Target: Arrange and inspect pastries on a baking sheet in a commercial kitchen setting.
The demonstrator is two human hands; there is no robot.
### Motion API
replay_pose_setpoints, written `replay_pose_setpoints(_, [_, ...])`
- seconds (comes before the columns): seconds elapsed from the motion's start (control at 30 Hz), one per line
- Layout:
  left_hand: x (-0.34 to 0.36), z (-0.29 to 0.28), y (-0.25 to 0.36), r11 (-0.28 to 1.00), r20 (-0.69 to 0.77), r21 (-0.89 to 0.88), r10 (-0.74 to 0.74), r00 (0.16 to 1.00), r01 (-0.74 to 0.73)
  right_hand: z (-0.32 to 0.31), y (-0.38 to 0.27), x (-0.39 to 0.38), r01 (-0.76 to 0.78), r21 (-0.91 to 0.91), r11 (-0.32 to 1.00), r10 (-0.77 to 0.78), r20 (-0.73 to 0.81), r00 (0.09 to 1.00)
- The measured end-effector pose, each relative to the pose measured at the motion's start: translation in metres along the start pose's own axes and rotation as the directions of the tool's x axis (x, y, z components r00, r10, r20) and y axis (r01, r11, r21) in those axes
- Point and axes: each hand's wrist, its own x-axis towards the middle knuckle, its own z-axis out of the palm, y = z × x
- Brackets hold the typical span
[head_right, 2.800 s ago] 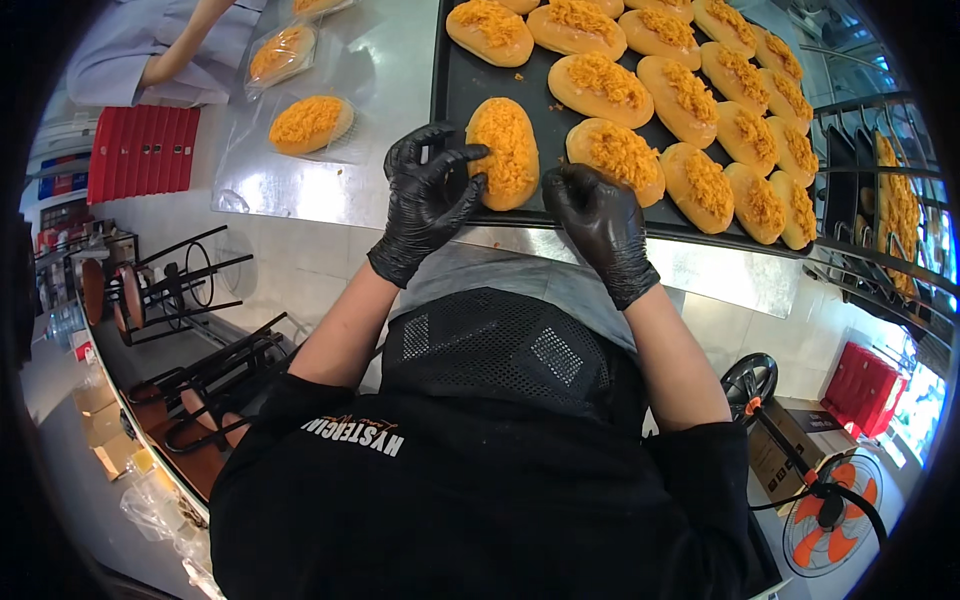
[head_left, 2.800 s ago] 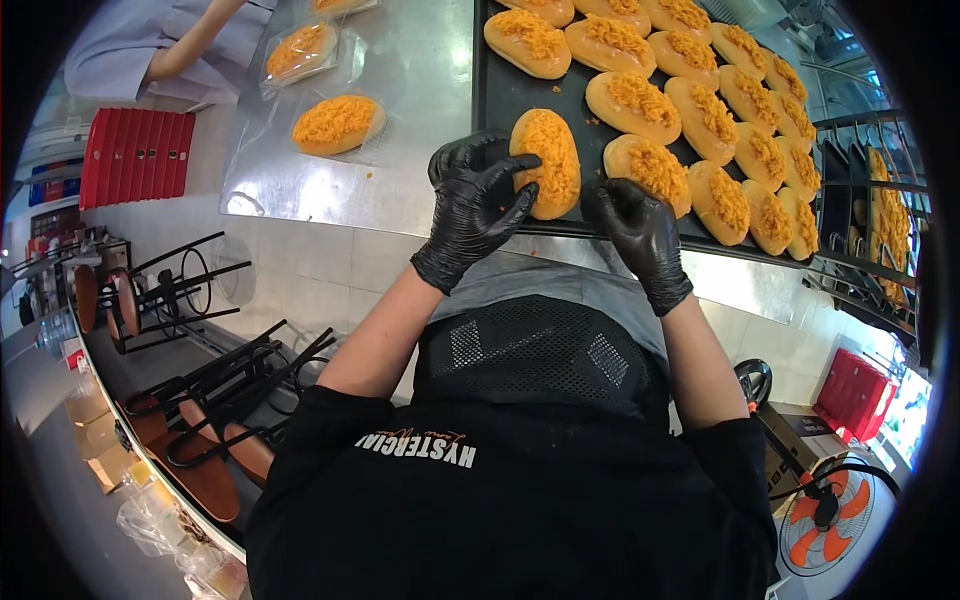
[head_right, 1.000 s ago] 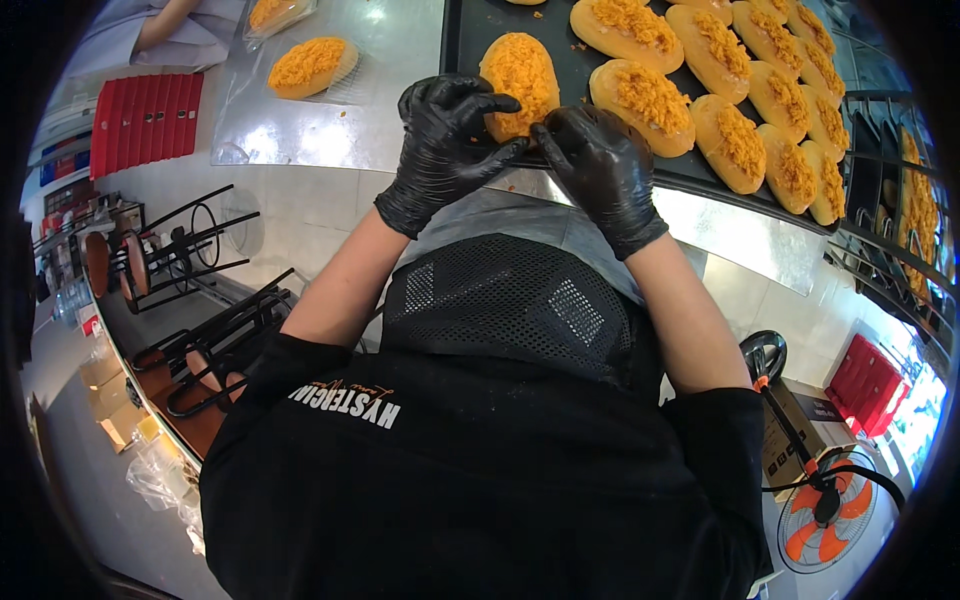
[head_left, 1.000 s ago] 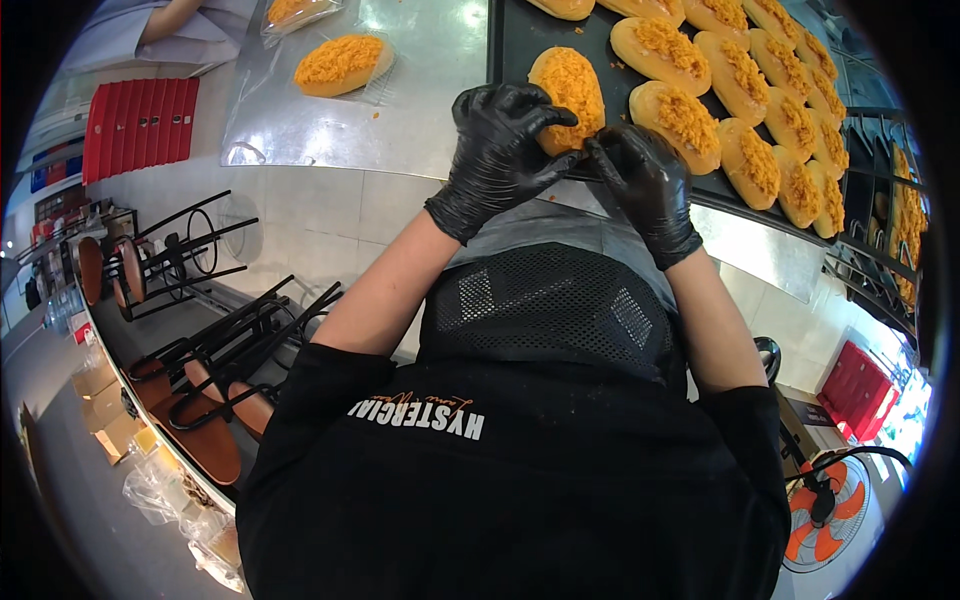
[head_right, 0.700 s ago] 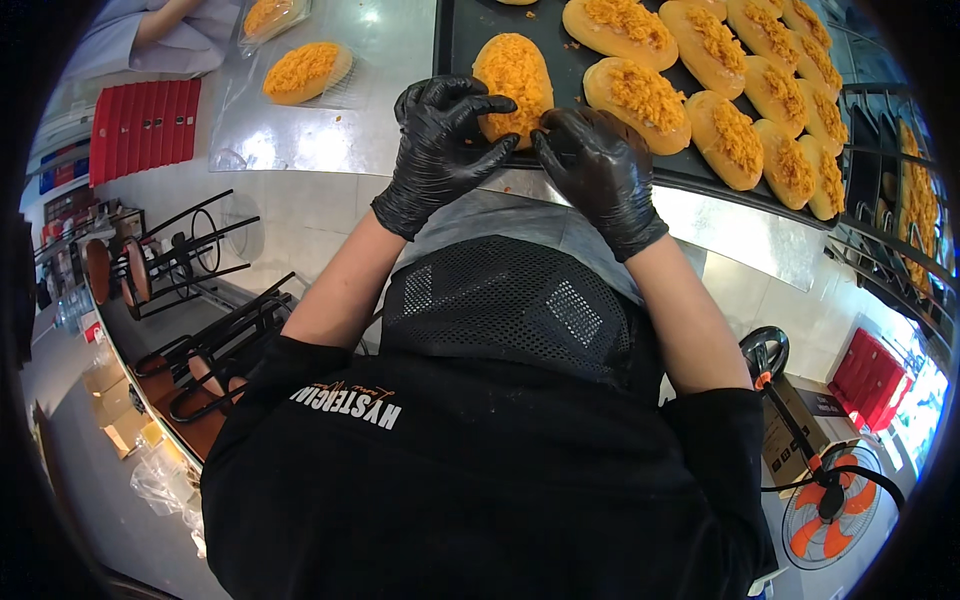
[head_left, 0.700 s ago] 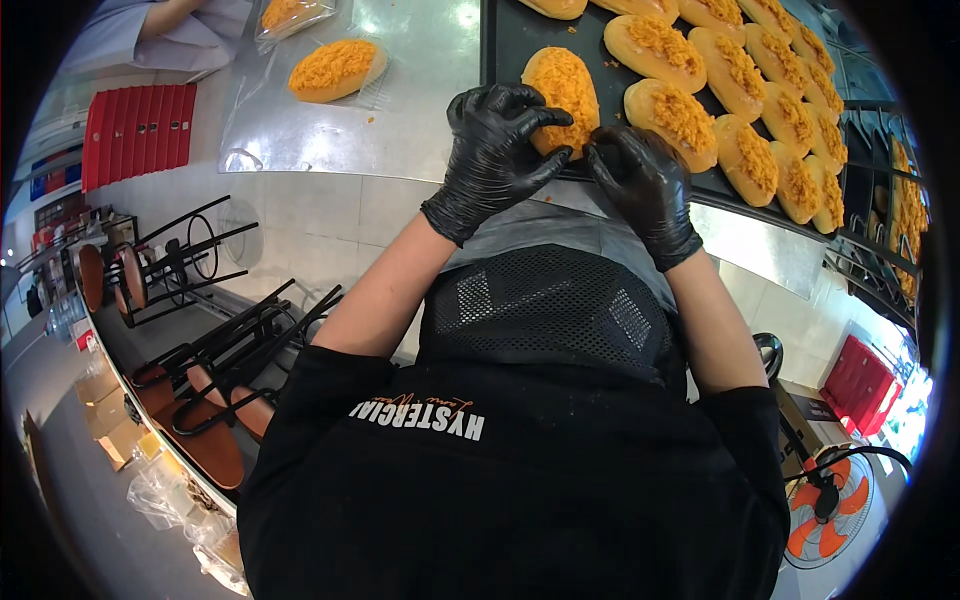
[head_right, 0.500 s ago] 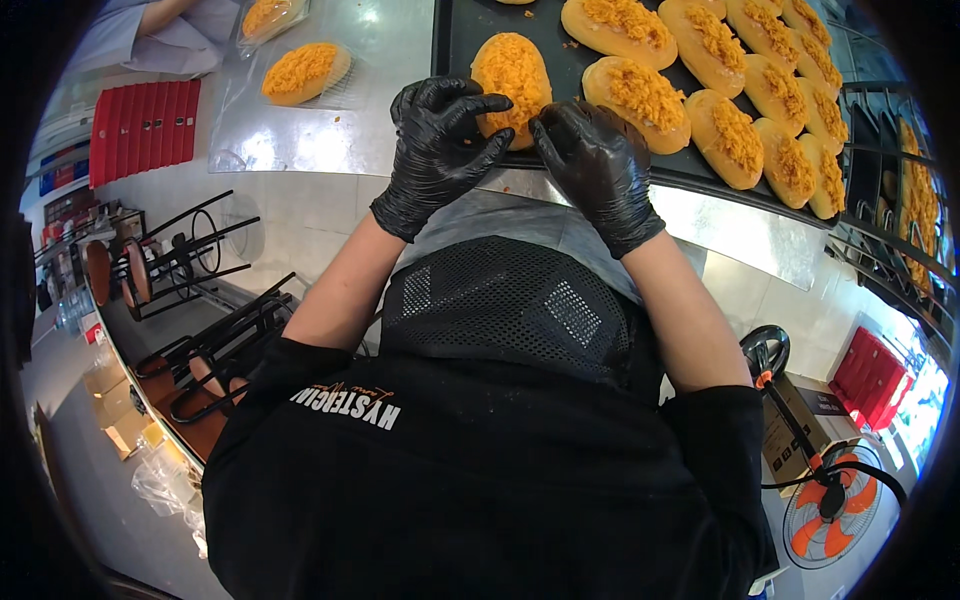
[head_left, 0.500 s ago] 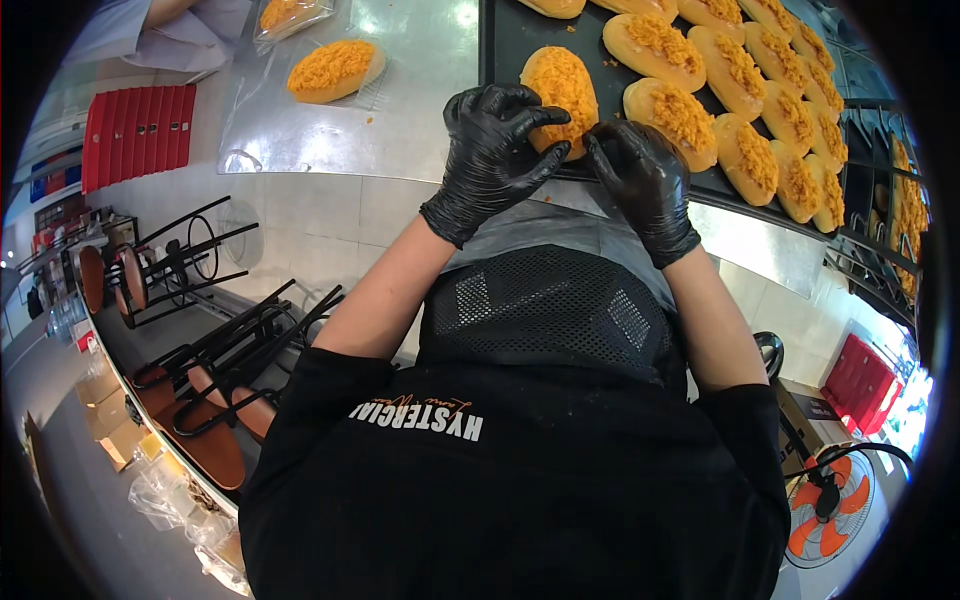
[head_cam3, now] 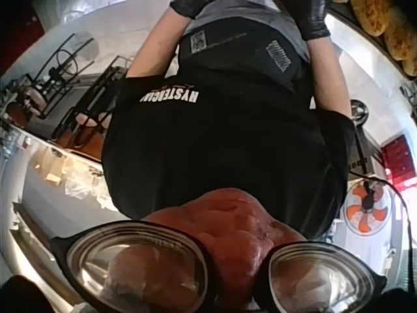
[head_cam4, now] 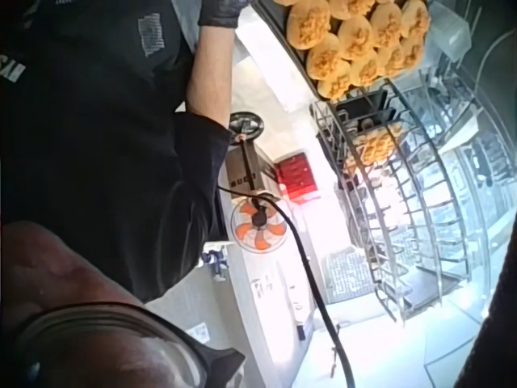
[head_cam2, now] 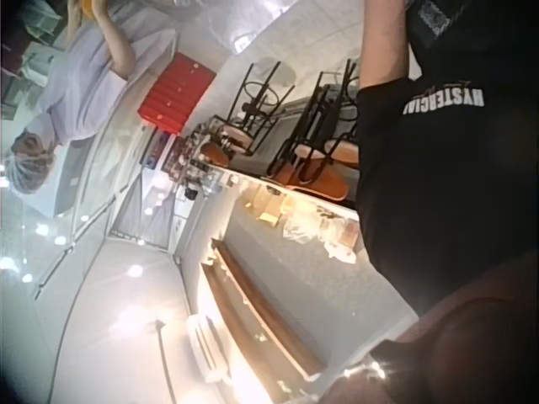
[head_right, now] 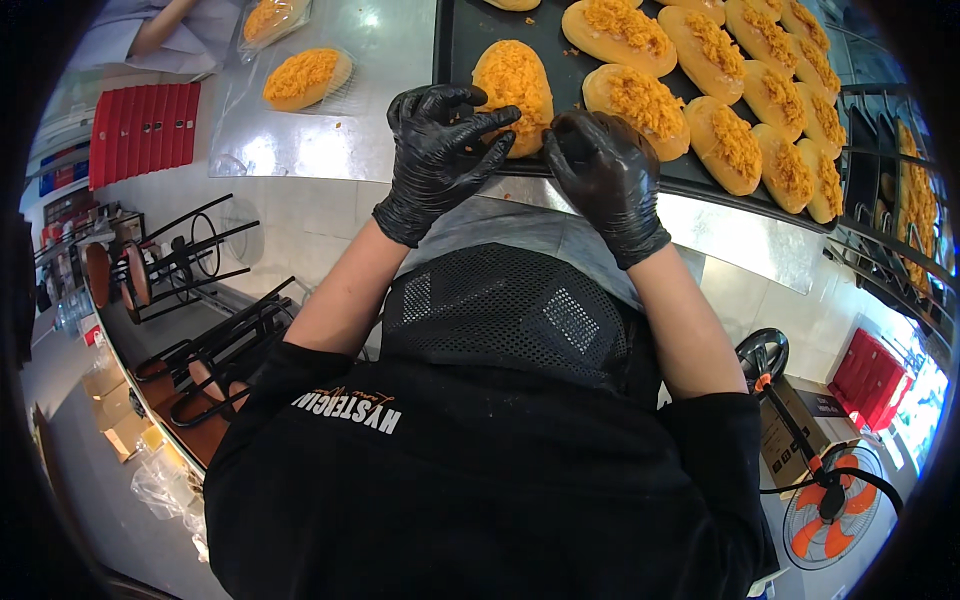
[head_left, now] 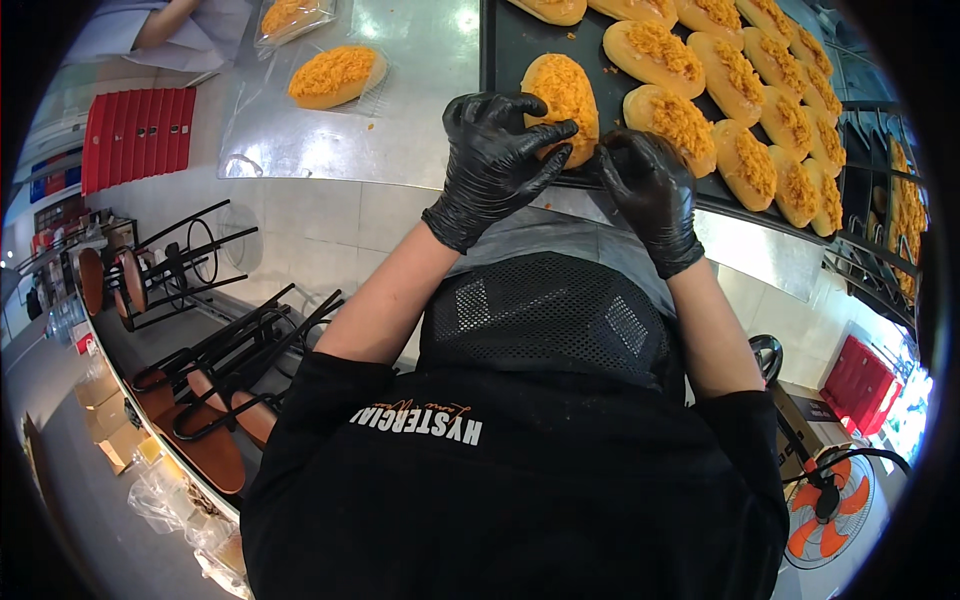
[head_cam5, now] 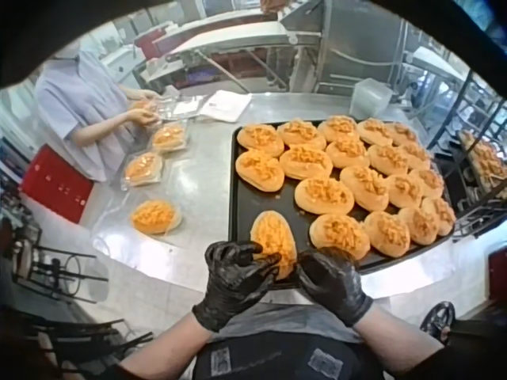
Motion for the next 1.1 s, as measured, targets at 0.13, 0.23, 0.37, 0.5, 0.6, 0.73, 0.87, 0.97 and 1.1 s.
replay_pose_setpoints(0.13, [-0.001, 0.002, -0.002, 1.0, -0.005, -0.021, 0.008, 1.0, -0.008, -0.003, 0.0, -0.001, -0.039, -0.002, 0.999, 0.039, -0.002, 0.999])
replay_pose_setpoints(0.23, [0.002, -0.001, 0.001, 1.0, -0.022, -0.018, -0.015, 1.0, 0.014, -0.003, -0.008, 0.004, 0.001, 0.059, 0.998, -0.003, 0.031, 1.0])
replay_pose_setpoints(0.37, [-0.003, -0.002, -0.003, 1.0, -0.042, 0.007, -0.029, 0.999, 0.029, -0.004, -0.002, 0.002, 0.016, 0.046, 0.999, -0.017, 0.015, 1.0])
replay_pose_setpoints(0.5, [-0.006, -0.001, -0.006, 0.999, -0.054, 0.011, -0.044, 0.998, 0.045, -0.004, -0.001, 0.001, -0.001, -0.001, 1.0, 0.001, 0.028, 1.0])
replay_pose_setpoints(0.6, [-0.005, 0.001, -0.007, 0.997, -0.047, -0.038, -0.076, 0.996, 0.074, -0.004, -0.007, 0.004, -0.043, -0.033, 0.999, 0.048, 0.143, 0.989])
replay_pose_setpoints(0.73, [-0.002, -0.001, -0.005, 0.995, -0.072, -0.05, -0.092, 0.993, 0.088, -0.009, -0.005, 0.007, -0.062, -0.003, 0.998, 0.062, 0.18, 0.982])
replay_pose_setpoints(0.87, [0.003, 0.002, -0.006, 0.992, -0.069, -0.086, -0.099, 0.993, 0.093, -0.011, -0.004, 0.012, -0.054, 0.031, 0.998, 0.045, 0.235, 0.971])
replay_pose_setpoints(0.97, [0.006, 0.003, -0.006, 0.988, -0.058, -0.119, -0.101, 0.993, 0.094, -0.011, -0.002, 0.015, -0.039, 0.056, 0.998, 0.022, 0.277, 0.961])
replay_pose_setpoints(1.1, [0.014, -0.001, -0.005, 0.977, -0.032, -0.141, -0.166, 0.986, 0.16, -0.004, 0.008, 0.009, -0.094, 0.094, 0.991, 0.084, 0.11, 0.99])
